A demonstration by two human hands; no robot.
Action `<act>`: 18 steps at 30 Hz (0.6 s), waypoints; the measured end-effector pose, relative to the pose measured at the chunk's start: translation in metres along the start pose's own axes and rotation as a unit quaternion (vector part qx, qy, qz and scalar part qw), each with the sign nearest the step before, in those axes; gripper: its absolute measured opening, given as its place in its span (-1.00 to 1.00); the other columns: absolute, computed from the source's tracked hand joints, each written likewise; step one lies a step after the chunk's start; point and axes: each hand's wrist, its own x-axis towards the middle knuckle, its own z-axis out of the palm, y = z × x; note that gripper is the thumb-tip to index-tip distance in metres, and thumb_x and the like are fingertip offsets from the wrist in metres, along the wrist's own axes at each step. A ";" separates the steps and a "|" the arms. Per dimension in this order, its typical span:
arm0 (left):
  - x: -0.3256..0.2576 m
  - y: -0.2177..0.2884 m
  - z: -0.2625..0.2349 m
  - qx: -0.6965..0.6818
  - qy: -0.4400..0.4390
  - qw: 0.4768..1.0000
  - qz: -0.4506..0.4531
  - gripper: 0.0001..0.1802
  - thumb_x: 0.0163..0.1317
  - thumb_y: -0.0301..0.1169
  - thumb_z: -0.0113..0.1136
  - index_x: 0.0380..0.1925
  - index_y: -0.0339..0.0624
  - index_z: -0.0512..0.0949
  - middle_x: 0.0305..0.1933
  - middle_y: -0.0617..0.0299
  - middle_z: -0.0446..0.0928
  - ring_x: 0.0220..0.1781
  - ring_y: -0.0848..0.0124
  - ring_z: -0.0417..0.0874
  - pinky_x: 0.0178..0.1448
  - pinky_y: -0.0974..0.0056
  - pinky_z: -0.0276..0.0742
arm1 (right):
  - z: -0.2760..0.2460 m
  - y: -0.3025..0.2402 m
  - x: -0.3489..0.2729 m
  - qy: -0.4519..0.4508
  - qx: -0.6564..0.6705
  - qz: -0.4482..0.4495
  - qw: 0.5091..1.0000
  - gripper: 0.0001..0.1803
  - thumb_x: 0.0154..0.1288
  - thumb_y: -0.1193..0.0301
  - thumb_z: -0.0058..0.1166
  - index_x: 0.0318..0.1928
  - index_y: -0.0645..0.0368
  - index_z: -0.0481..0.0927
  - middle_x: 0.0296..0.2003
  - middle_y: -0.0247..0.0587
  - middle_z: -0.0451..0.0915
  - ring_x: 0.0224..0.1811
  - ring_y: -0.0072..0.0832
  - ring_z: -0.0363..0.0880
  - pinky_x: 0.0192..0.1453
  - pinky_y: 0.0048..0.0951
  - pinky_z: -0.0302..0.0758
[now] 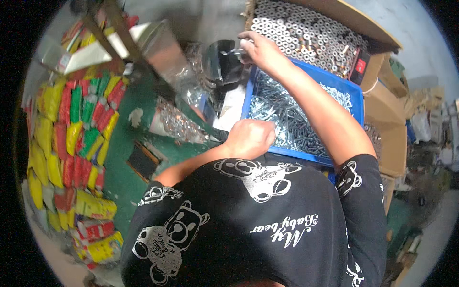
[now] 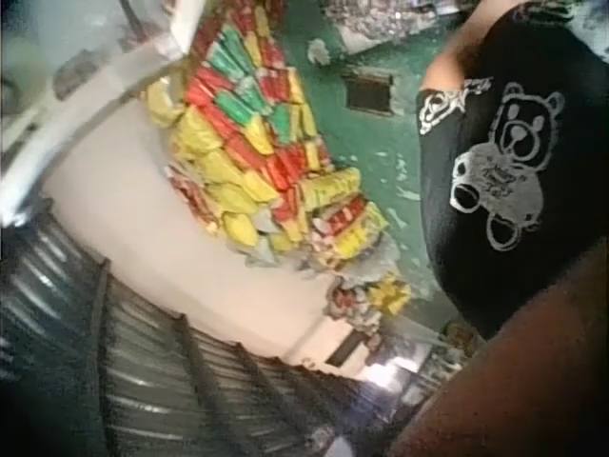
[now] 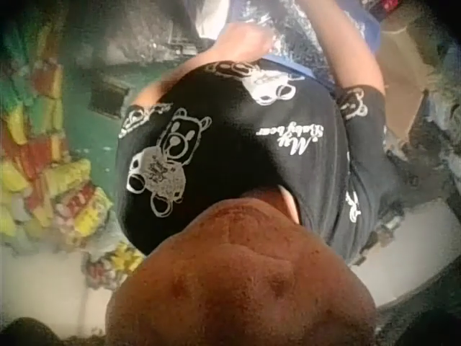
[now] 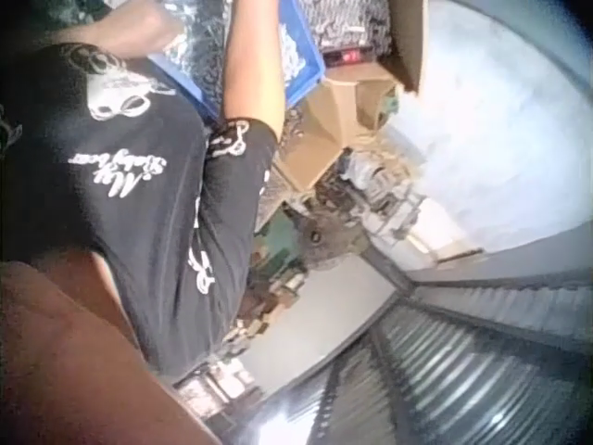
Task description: Sorting metal screws or bolts from a large bin into individual boxes or a packaging machine feed.
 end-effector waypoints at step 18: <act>0.009 0.009 0.028 0.091 0.001 0.994 -0.066 -0.77 0.31 -0.35 0.12 -0.19 -0.25 0.64 -0.34 -0.04 0.64 -0.38 0.17 0.67 -0.25 0.21 0.54 | -0.311 0.098 -0.550 0.553 -0.051 0.290 0.779 -0.65 0.45 0.28 -0.10 0.00 0.28 0.58 -0.33 -0.11 0.66 -0.35 -0.37 0.66 -0.21 -0.37 0.61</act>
